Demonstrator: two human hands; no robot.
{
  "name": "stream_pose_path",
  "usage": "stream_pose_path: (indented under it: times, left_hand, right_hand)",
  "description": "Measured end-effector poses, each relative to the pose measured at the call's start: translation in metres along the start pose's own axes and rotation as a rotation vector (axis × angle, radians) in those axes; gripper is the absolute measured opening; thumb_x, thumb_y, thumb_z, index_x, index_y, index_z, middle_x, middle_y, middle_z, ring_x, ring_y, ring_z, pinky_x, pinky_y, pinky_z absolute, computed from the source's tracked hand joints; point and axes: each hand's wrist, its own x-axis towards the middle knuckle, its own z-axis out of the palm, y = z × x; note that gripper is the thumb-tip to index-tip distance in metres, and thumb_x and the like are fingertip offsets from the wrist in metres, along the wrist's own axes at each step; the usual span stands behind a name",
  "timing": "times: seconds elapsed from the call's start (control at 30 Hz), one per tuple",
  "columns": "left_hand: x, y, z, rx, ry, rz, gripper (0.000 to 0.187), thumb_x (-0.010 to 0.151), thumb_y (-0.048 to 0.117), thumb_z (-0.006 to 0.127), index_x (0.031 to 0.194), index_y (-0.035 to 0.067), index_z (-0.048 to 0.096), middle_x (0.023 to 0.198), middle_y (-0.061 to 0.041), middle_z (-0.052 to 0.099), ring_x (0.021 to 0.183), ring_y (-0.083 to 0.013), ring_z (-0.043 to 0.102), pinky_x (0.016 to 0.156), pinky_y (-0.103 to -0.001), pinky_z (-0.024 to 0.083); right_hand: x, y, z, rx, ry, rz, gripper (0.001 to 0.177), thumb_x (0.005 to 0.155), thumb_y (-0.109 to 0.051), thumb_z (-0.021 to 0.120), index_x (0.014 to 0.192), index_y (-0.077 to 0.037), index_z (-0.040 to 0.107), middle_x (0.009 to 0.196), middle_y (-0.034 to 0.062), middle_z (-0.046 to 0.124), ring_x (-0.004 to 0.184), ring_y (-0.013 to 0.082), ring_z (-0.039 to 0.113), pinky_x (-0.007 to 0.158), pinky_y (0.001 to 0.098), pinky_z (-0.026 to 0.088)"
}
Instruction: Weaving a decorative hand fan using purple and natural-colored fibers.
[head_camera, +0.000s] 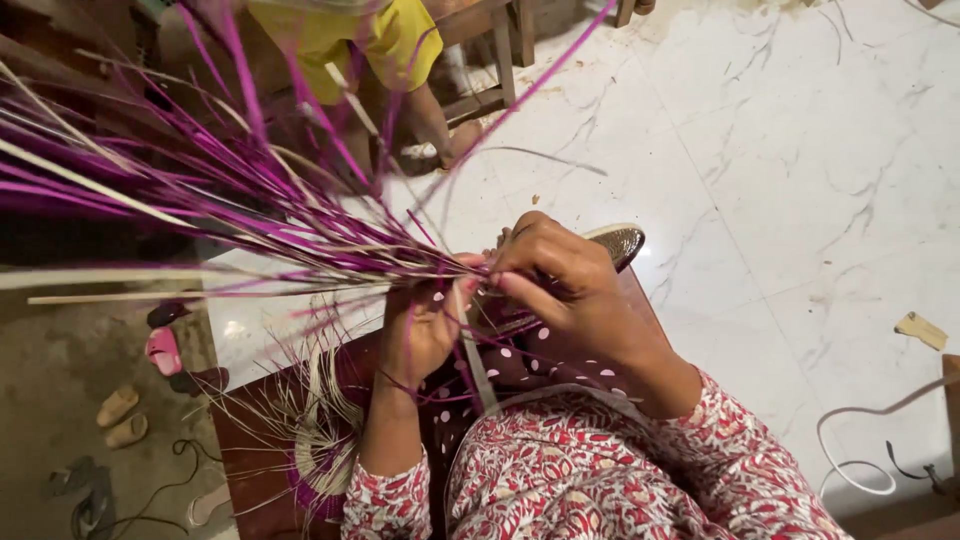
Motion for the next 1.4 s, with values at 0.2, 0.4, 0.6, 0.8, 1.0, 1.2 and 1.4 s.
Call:
stream_pose_path:
  times: [0.2,0.4,0.6,0.8,1.0,1.2,1.4]
  left_hand:
    - [-0.009,-0.011,-0.016,1.044,0.117,0.356,0.016,0.098,0.017,0.069,0.095,0.003,0.077,0.090,-0.020,0.076,0.085,-0.0289,0.071,0.109,-0.050,0.047]
    - [-0.012,-0.006,-0.001,1.241,0.125,0.429,0.013,0.096,0.013,0.072,0.101,0.001,0.077,0.105,-0.018,0.078,0.104,-0.0290,0.072,0.102,-0.045,0.053]
    - [-0.012,0.005,0.012,1.256,0.022,0.290,0.021,0.101,0.016,0.064,0.112,-0.001,0.072,0.119,-0.024,0.073,0.118,-0.0382,0.067,0.112,-0.054,0.046]
    - [-0.009,-0.020,-0.048,0.179,0.082,0.017,0.016,0.091,0.012,0.074,0.104,0.005,0.070,0.124,-0.016,0.070,0.129,-0.0345,0.060,0.113,-0.046,0.047]
    - [-0.012,-0.030,-0.073,0.812,0.088,0.249,0.016,0.091,0.022,0.073,0.105,0.015,0.075,0.116,-0.006,0.073,0.121,-0.0270,0.063,0.112,-0.041,0.046]
    - [-0.014,-0.035,-0.103,1.436,0.085,0.486,0.018,0.091,0.032,0.073,0.106,0.025,0.079,0.108,0.003,0.077,0.114,-0.0196,0.067,0.112,-0.036,0.044]
    - [-0.015,-0.012,-0.105,2.408,0.071,0.933,0.016,0.098,0.031,0.068,0.109,0.024,0.077,0.066,-0.003,0.070,0.063,-0.0214,0.070,0.064,-0.031,0.059]
  right_hand:
    - [-0.006,0.010,-0.008,-0.250,-0.341,-0.159,0.008,0.094,-0.014,0.070,0.092,-0.008,0.074,0.081,0.0112,0.067,0.080,0.0260,0.060,0.076,0.0372,0.053]
    - [0.000,0.009,-0.009,-0.541,-0.193,-0.182,0.016,0.102,-0.022,0.063,0.109,-0.011,0.072,0.096,0.0112,0.064,0.094,0.0267,0.053,0.085,0.0383,0.047]
    - [-0.005,0.022,-0.006,-0.340,-0.244,-0.105,0.021,0.102,-0.024,0.060,0.090,-0.008,0.067,0.086,0.0093,0.061,0.089,0.0254,0.056,0.083,0.0370,0.049]
    - [-0.006,0.002,0.002,0.066,-0.233,0.025,0.016,0.100,-0.016,0.064,0.091,-0.004,0.071,0.085,0.0084,0.060,0.084,0.0237,0.060,0.079,0.0389,0.052]
    - [-0.007,-0.012,0.006,0.131,-0.323,-0.150,0.019,0.100,-0.019,0.062,0.091,-0.005,0.071,0.088,0.0116,0.066,0.090,0.0272,0.063,0.090,0.0455,0.055]
    - [-0.004,0.008,-0.009,-0.114,-0.304,-0.209,0.033,0.104,-0.028,0.055,0.086,-0.006,0.072,0.084,0.0141,0.069,0.084,0.0279,0.061,0.085,0.0430,0.052]
    - [-0.017,0.049,-0.030,-0.725,-0.320,-0.129,0.014,0.099,-0.022,0.068,0.109,-0.014,0.074,0.096,0.0103,0.070,0.092,0.0331,0.066,0.084,0.0440,0.051]
